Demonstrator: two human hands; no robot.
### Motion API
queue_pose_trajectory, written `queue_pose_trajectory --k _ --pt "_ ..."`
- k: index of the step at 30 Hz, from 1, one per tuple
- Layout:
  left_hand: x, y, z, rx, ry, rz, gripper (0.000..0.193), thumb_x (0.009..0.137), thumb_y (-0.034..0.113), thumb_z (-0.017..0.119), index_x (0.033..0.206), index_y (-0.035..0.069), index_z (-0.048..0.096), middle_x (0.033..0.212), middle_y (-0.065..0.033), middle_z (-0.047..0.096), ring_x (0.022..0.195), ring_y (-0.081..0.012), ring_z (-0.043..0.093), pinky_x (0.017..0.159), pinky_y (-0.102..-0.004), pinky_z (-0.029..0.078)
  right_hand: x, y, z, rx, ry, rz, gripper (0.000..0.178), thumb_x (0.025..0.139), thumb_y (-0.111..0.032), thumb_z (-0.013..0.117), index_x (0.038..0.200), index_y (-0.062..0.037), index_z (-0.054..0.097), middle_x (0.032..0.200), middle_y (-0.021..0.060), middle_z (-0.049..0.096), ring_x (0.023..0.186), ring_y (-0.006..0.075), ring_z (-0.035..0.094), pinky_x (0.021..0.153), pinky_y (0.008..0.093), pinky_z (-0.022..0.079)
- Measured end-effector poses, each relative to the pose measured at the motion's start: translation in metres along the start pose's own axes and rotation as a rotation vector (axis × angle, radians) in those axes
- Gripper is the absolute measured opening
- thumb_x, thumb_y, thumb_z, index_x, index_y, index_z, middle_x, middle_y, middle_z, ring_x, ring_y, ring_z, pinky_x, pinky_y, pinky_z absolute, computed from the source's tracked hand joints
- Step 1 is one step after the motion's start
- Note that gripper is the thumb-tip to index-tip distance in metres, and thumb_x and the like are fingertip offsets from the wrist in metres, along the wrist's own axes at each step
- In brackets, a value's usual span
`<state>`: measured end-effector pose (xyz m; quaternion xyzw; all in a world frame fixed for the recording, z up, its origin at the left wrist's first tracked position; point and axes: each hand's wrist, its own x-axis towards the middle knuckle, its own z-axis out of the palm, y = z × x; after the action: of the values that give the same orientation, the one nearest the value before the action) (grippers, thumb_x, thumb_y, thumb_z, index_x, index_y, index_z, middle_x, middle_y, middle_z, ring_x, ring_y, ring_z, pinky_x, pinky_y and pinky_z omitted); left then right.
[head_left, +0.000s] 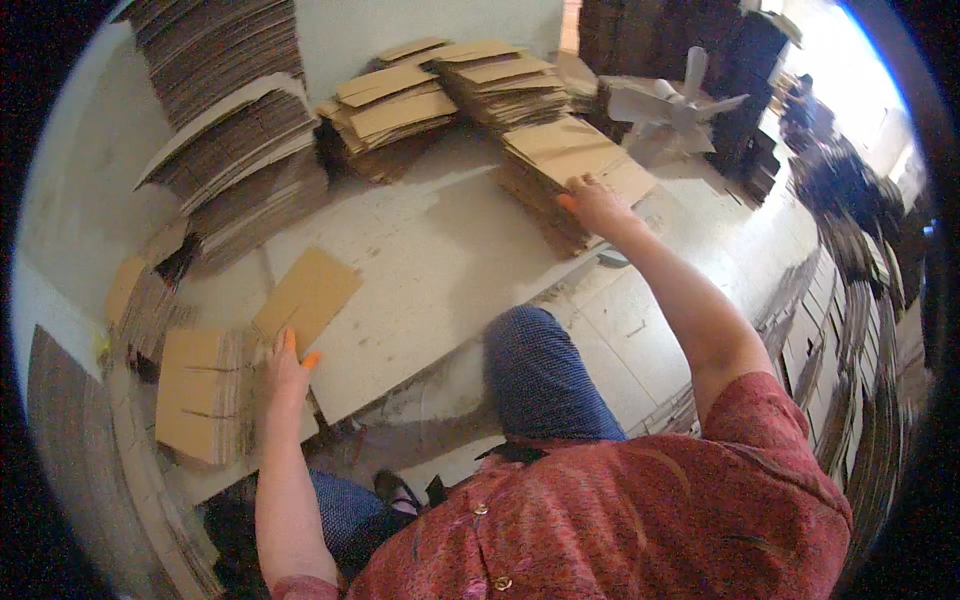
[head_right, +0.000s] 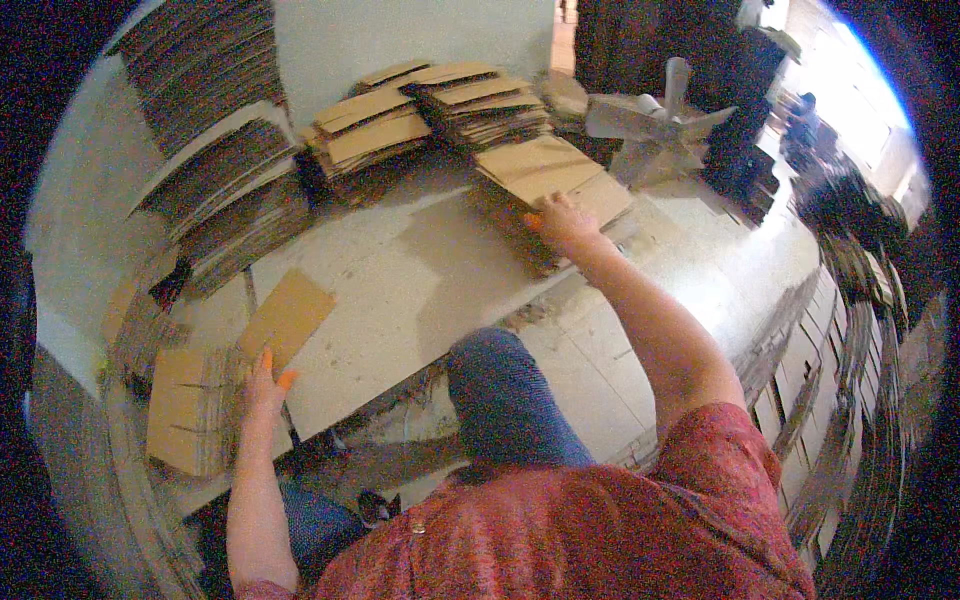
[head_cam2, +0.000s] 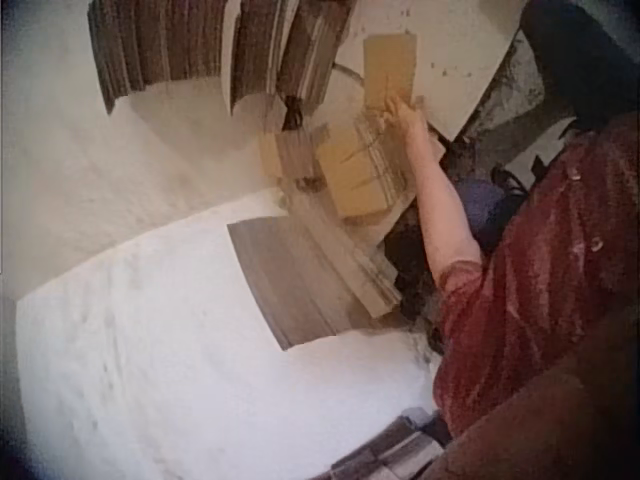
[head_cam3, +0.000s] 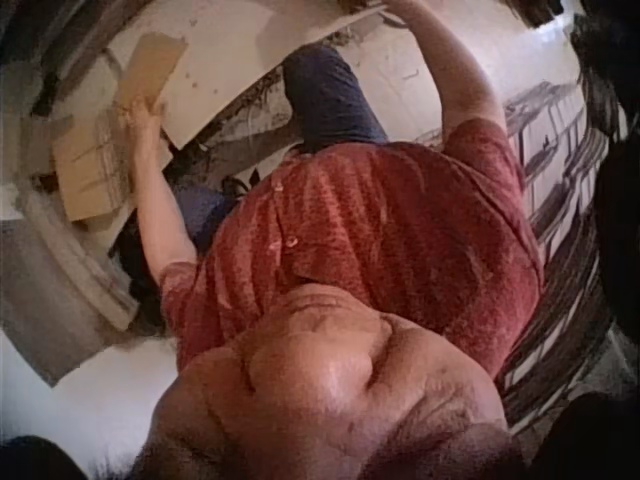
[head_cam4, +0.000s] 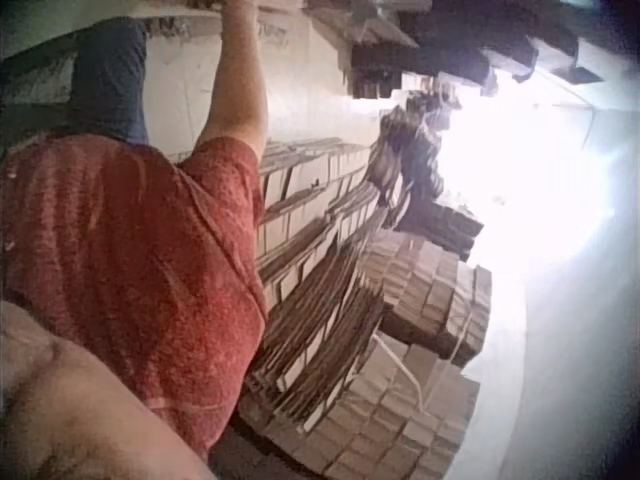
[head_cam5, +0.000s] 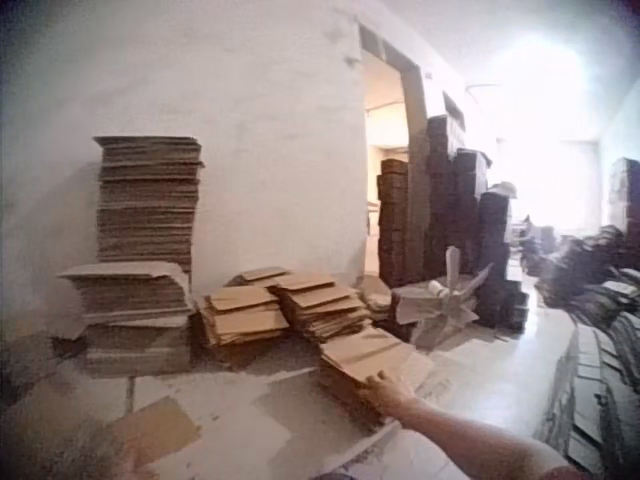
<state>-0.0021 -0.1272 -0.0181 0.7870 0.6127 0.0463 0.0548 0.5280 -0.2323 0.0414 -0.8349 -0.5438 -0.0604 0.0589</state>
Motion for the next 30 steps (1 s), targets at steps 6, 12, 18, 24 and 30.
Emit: queue_pose_trajectory --k 6,12,18,24,30 --pt "0.021 -0.014 0.021 0.173 0.105 0.093 0.019 0.081 0.016 0.047 0.090 0.001 0.055 0.093 -0.0183 0.057 0.086 -0.0355 0.054 0.073 -0.0445 0.046 -0.024 -0.030 -0.019 -0.053 0.291 0.014 0.050 0.085 -0.044 0.047 0.122 -0.0104 0.044 0.129 0.0156 0.040 0.121 0.0356 0.033 0.097 0.0533 0.026" --pt "0.013 -0.018 -0.009 0.025 0.656 0.058 0.015 0.078 0.011 0.051 0.089 0.002 0.058 0.085 -0.0138 0.060 0.081 -0.0319 0.057 0.066 -0.0399 0.049 -0.066 -0.140 -0.020 0.912 0.281 -0.289 0.029 0.080 -0.023 0.064 0.091 0.0032 0.057 0.087 0.0168 0.062 0.076 0.0215 0.060 0.064 0.0324 0.047" --pt "-0.024 0.026 -0.001 -0.081 0.717 0.361 0.030 0.071 0.006 0.058 0.099 -0.002 0.059 0.097 -0.0136 0.061 0.085 -0.0274 0.059 0.069 -0.0349 0.050 -0.109 -0.250 -0.002 2.047 -0.743 -0.010 0.047 0.088 -0.025 0.052 0.124 0.0033 0.040 0.115 0.0163 0.052 0.095 0.0270 0.058 0.077 0.0359 0.050" --pt "-0.078 0.055 -0.014 -0.214 0.666 0.626 0.034 0.072 0.016 0.063 0.103 0.001 0.058 0.106 -0.0144 0.056 0.093 -0.0311 0.055 0.075 -0.0384 0.047 -0.113 -0.251 0.009 2.033 -0.373 0.208 0.033 0.087 -0.016 0.051 0.116 -0.0013 0.046 0.109 0.0123 0.053 0.093 0.0251 0.058 0.072 0.0352 0.052" --pt "-0.055 -0.054 -0.063 0.292 0.491 -0.191 0.080 0.076 0.041 0.061 0.132 -0.003 0.025 0.137 -0.0253 0.023 0.124 -0.0402 0.027 0.100 -0.0532 0.022 -0.134 -0.228 0.025 1.741 -0.348 0.220 0.027 0.084 -0.014 0.054 0.108 -0.0014 0.050 0.100 0.0099 0.056 0.079 0.0209 0.061 0.060 0.0295 0.053"
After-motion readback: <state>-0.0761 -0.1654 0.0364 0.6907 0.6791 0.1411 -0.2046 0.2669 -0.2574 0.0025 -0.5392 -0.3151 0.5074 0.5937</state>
